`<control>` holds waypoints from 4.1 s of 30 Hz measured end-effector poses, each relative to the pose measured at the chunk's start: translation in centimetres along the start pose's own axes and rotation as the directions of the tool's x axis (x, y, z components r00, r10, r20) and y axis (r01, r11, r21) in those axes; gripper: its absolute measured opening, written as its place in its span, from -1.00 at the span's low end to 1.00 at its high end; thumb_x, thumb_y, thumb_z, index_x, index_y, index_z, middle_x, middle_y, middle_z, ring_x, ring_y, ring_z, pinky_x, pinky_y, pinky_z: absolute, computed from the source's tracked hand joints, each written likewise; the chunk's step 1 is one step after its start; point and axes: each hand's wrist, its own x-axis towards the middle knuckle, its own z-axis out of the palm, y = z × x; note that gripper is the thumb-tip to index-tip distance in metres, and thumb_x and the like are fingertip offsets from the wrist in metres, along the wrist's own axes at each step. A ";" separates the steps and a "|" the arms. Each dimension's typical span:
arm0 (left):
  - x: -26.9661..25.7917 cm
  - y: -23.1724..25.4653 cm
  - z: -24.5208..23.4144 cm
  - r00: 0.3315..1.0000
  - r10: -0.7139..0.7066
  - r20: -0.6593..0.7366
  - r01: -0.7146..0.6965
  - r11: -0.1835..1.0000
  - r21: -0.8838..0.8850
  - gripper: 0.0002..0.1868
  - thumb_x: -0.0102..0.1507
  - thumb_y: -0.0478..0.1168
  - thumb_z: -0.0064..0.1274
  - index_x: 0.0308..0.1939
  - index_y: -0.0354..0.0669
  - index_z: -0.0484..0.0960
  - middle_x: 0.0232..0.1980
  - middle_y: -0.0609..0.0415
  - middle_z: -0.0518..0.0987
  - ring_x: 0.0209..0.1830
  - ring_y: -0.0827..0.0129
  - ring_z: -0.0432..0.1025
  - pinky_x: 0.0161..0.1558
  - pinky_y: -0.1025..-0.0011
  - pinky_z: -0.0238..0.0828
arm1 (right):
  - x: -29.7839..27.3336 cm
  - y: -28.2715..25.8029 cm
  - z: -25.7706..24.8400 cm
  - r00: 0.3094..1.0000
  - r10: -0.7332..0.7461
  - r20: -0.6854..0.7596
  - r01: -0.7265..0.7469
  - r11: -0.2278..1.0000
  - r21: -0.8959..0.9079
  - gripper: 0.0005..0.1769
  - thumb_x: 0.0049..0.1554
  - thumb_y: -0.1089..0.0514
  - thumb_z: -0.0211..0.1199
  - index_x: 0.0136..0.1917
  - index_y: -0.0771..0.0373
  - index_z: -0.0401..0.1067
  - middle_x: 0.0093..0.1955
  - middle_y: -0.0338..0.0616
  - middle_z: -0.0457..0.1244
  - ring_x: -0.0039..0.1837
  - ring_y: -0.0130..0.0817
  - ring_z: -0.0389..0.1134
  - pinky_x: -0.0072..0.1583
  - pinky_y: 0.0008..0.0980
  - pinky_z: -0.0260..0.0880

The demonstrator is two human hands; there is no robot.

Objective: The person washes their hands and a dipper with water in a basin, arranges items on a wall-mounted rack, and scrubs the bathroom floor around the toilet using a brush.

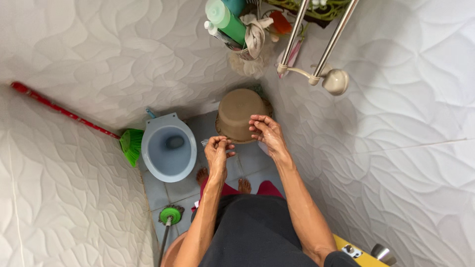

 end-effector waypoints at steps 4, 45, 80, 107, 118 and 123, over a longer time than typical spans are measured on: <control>3.7 1.5 -1.3 0.999 -0.053 0.003 0.054 0.998 -0.020 -0.93 0.33 -0.31 -0.03 -0.14 -0.23 0.52 -0.22 0.00 0.61 -0.35 0.36 0.52 -0.37 0.43 0.50 | 1.8 1.1 0.6 0.998 0.040 -0.049 -0.041 0.999 -0.024 -0.77 0.26 0.18 0.15 0.17 0.20 0.47 0.04 -0.27 0.39 0.00 -0.52 0.41 0.01 -0.45 0.47; 20.9 -12.8 -8.9 0.956 -0.265 -0.127 0.252 0.961 -0.115 -0.89 0.34 -0.27 0.01 -0.17 -0.26 0.57 -0.25 -0.02 0.61 -0.35 0.32 0.54 -0.38 0.40 0.50 | 20.9 19.1 9.4 0.986 0.145 0.079 -0.102 0.910 -0.402 -0.72 0.25 0.17 0.11 0.20 0.22 0.48 0.02 -0.22 0.41 -0.01 -0.51 0.43 -0.02 -0.46 0.45; 1.2 17.8 12.8 0.931 0.319 0.178 -0.361 0.883 0.300 -0.83 0.30 -0.39 -0.13 -0.21 -0.29 0.61 -0.29 0.14 0.60 -0.33 0.53 0.45 -0.30 0.54 0.43 | -1.3 -21.1 3.2 0.894 -0.422 0.149 0.442 0.775 -0.452 -0.73 0.23 0.18 0.21 0.20 0.21 0.51 0.05 -0.18 0.46 0.07 -0.38 0.51 0.07 -0.38 0.48; 21.5 40.0 23.1 0.499 0.485 0.718 -0.866 0.258 0.428 -0.64 0.26 -0.01 0.16 -0.12 -0.29 0.60 -0.23 -0.28 0.62 -0.22 -0.24 0.52 -0.26 -0.08 0.40 | 12.7 -32.9 14.0 0.593 -0.764 -0.253 0.172 0.428 -0.887 -0.59 0.25 0.03 0.24 0.28 0.29 0.48 0.08 0.11 0.41 -0.04 -0.16 0.52 -0.02 -0.22 0.48; 22.5 38.3 25.4 0.249 0.631 0.735 -0.963 0.243 0.118 -0.89 0.24 -0.34 0.08 -0.16 -0.25 0.61 -0.13 -0.15 0.51 -0.19 -0.14 0.48 -0.20 -0.03 0.38 | 15.9 -32.3 13.3 0.601 -0.742 -0.297 0.460 0.625 -0.630 -0.68 0.25 0.13 0.23 0.16 0.41 0.48 -0.08 -0.06 0.43 -0.18 -0.49 0.43 -0.17 -0.46 0.50; 21.9 37.6 26.1 0.327 0.602 0.729 -0.936 0.315 0.159 -0.90 0.25 -0.40 0.01 -0.16 -0.31 0.56 -0.07 -0.16 0.55 -0.23 -0.19 0.49 -0.24 -0.05 0.36 | 13.4 -32.1 14.4 0.489 -0.821 -0.294 0.320 0.483 -0.815 -0.74 0.26 0.18 0.27 0.16 0.38 0.54 -0.06 0.02 0.43 -0.15 -0.42 0.45 -0.13 -0.46 0.47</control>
